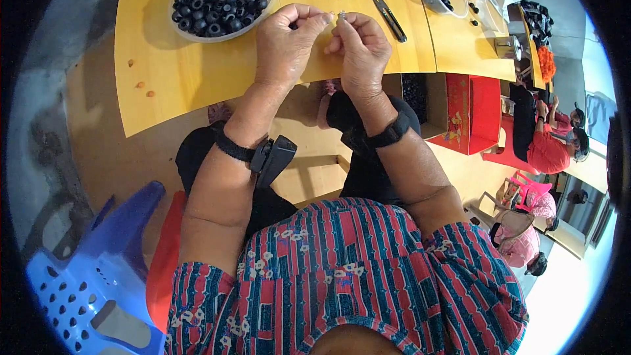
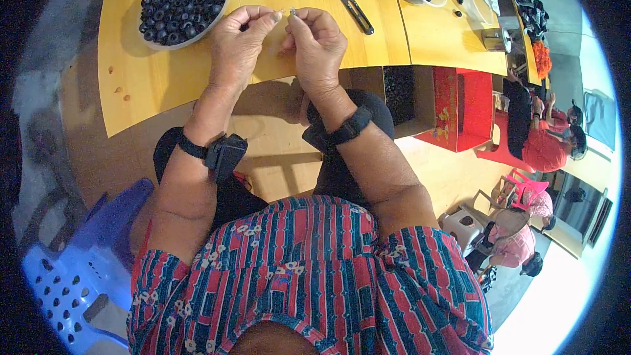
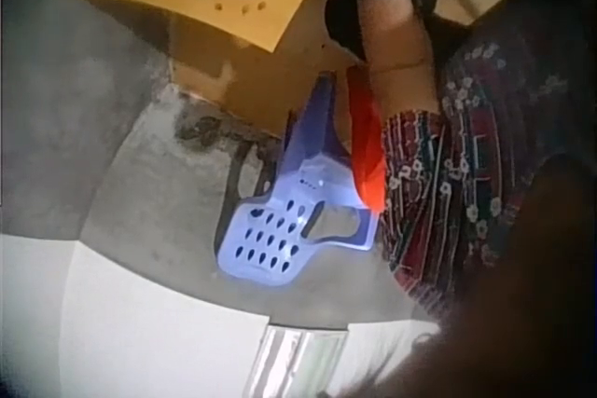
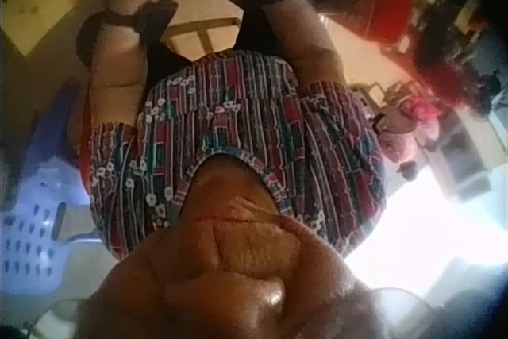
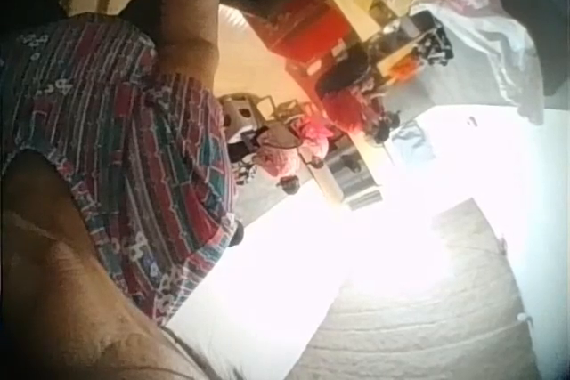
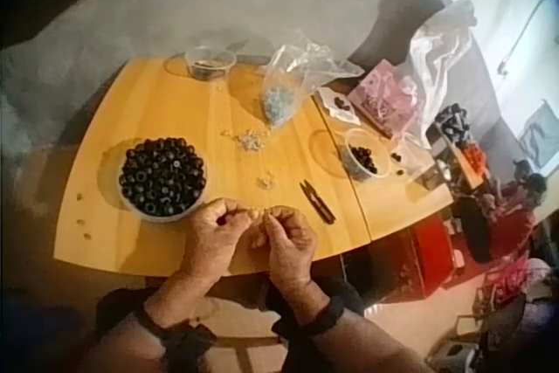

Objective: The person assembles small black rubber rings with small silver metal inserts by hand, taking components from a plastic bowl and a plastic bag.

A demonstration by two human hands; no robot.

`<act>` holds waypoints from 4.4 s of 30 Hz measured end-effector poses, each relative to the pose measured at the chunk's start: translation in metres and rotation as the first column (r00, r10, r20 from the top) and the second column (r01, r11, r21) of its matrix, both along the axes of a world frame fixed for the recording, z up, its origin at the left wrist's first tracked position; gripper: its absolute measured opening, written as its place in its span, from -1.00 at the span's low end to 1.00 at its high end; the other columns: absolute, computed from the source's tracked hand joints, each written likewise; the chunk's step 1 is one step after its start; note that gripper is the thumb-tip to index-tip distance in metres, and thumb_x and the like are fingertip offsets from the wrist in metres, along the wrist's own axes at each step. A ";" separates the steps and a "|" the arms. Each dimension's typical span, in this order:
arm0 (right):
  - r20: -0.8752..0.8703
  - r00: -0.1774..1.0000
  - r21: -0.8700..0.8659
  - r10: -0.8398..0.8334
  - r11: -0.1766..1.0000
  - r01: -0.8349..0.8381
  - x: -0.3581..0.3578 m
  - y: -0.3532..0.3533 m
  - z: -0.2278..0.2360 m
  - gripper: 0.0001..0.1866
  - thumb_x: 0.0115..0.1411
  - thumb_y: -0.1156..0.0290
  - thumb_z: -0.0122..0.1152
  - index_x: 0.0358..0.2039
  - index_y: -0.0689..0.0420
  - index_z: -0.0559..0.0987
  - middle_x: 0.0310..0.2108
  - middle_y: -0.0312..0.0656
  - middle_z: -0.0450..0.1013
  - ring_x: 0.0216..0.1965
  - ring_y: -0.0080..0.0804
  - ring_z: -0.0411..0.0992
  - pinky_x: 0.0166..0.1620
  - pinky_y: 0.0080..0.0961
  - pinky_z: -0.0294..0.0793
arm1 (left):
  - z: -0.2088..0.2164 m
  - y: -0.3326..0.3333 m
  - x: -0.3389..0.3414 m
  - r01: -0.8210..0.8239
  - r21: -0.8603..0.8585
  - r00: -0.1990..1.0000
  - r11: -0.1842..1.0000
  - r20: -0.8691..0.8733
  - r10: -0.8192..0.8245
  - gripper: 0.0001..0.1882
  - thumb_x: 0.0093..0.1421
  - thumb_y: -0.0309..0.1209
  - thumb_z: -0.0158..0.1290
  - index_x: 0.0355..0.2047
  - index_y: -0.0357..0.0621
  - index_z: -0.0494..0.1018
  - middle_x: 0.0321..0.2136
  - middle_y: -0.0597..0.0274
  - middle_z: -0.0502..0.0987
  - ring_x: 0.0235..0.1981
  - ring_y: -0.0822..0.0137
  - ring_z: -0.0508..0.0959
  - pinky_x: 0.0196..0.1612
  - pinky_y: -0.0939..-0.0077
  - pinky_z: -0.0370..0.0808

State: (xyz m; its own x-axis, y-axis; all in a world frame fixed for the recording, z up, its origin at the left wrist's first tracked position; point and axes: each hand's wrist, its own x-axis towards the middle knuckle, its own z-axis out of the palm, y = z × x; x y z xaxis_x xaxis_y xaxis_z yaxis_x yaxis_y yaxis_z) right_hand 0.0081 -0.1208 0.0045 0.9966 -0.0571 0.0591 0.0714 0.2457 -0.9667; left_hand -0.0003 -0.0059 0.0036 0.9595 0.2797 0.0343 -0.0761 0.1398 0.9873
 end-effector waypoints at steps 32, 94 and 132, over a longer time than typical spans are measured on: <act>-0.075 0.973 -0.056 0.220 0.973 -0.225 0.000 -0.013 0.009 -0.89 0.14 0.56 0.05 -0.34 0.31 0.52 -0.54 -0.27 0.44 -0.60 -0.62 0.35 -0.45 -0.72 0.38 | 0.001 0.007 -0.007 0.164 0.054 0.985 0.985 -0.055 -0.162 -0.84 0.11 -0.33 0.11 -0.45 -0.18 0.48 -0.65 0.57 0.28 -0.66 0.70 0.18 -0.63 0.80 0.15; -0.090 0.976 -0.089 0.197 0.975 -0.204 0.004 -0.010 0.006 -0.89 0.10 0.53 0.13 -0.40 0.31 0.56 -0.54 -0.27 0.47 -0.56 -0.65 0.36 -0.45 -0.73 0.39 | -0.006 0.008 -0.011 0.182 -0.011 0.983 0.983 -0.006 -0.182 -0.72 0.01 -0.54 0.11 -0.21 -0.30 0.50 -0.49 0.36 0.49 -0.50 0.61 0.42 -0.39 0.74 0.43; -0.013 0.989 0.006 0.147 0.989 -0.147 0.002 -0.010 0.004 -0.87 0.05 0.62 0.16 -0.33 0.28 0.55 -0.46 -0.25 0.49 -0.48 -0.63 0.40 -0.38 -0.73 0.42 | 0.002 0.016 -0.011 0.332 -0.204 0.933 0.921 -0.070 -0.352 -0.73 0.21 -0.40 -0.06 -0.13 -0.29 0.42 -0.36 0.31 0.49 -0.38 0.55 0.43 -0.24 0.67 0.44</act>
